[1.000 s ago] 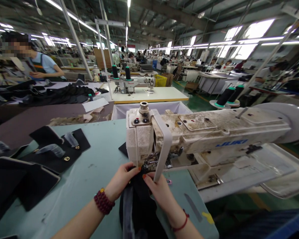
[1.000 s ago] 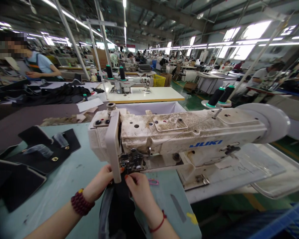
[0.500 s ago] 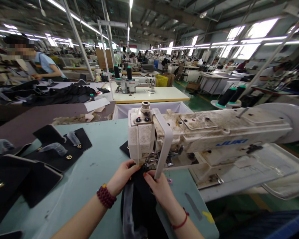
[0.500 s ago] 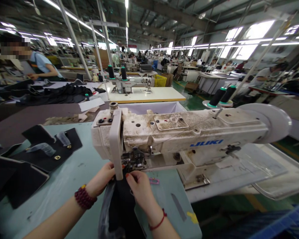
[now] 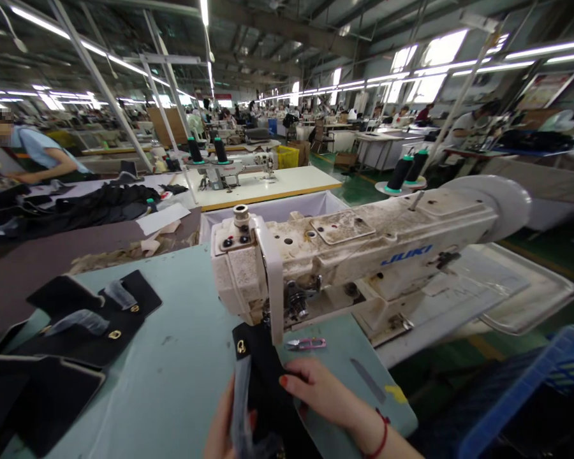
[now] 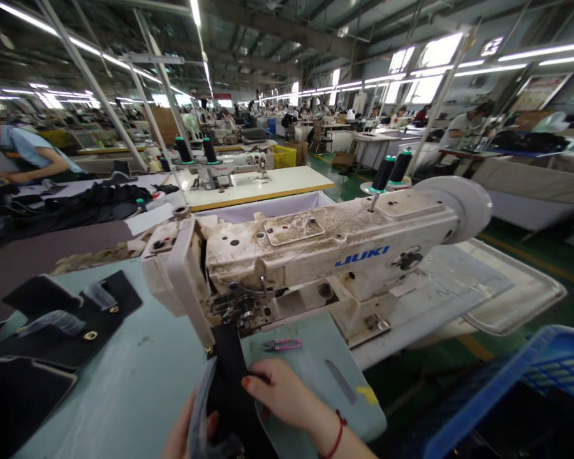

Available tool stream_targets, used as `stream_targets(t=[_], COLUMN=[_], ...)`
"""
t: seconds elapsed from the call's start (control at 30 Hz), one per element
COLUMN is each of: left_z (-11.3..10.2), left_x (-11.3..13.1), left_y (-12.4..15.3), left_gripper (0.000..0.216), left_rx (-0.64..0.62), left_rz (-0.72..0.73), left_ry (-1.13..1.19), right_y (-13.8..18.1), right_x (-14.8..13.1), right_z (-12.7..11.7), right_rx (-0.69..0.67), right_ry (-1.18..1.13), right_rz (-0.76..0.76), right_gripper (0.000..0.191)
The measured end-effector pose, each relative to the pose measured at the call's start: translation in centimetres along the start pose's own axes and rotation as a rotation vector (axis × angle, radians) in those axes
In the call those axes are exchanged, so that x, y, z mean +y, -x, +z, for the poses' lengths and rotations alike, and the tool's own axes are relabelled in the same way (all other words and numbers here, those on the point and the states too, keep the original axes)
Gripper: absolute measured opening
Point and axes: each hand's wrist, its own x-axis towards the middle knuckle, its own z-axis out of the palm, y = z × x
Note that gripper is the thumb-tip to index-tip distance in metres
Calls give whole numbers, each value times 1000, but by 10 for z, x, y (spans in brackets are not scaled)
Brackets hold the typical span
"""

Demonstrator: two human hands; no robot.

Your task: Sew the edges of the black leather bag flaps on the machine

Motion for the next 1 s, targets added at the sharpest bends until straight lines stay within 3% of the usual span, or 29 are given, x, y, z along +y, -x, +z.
stream_targets(t=[0.13, 0.27, 0.47, 0.67, 0.87, 1.0], left_z=[17, 23, 33, 32, 29, 30], left_x=[14, 40, 64, 84, 94, 90], left_y=[-16, -33, -26, -24, -23, -26], left_gripper=[70, 58, 50, 48, 40, 45], left_rx=[-117, -198, -295, -346, -341, -373], left_rz=[-17, -59, -255, -397, -447, -461], left_ry=[34, 98, 219, 309, 378, 360], right_y=[6, 1, 1, 4, 3, 0], right_x=[14, 26, 27, 13, 2, 1], right_z=[13, 29, 35, 36, 31, 27], right_rx=[23, 126, 162, 208, 193, 186], right_ry=[-237, -300, -337, -553, -521, -378], right_rz=[133, 146, 109, 225, 205, 159], right_gripper=[59, 62, 63, 75, 71, 70])
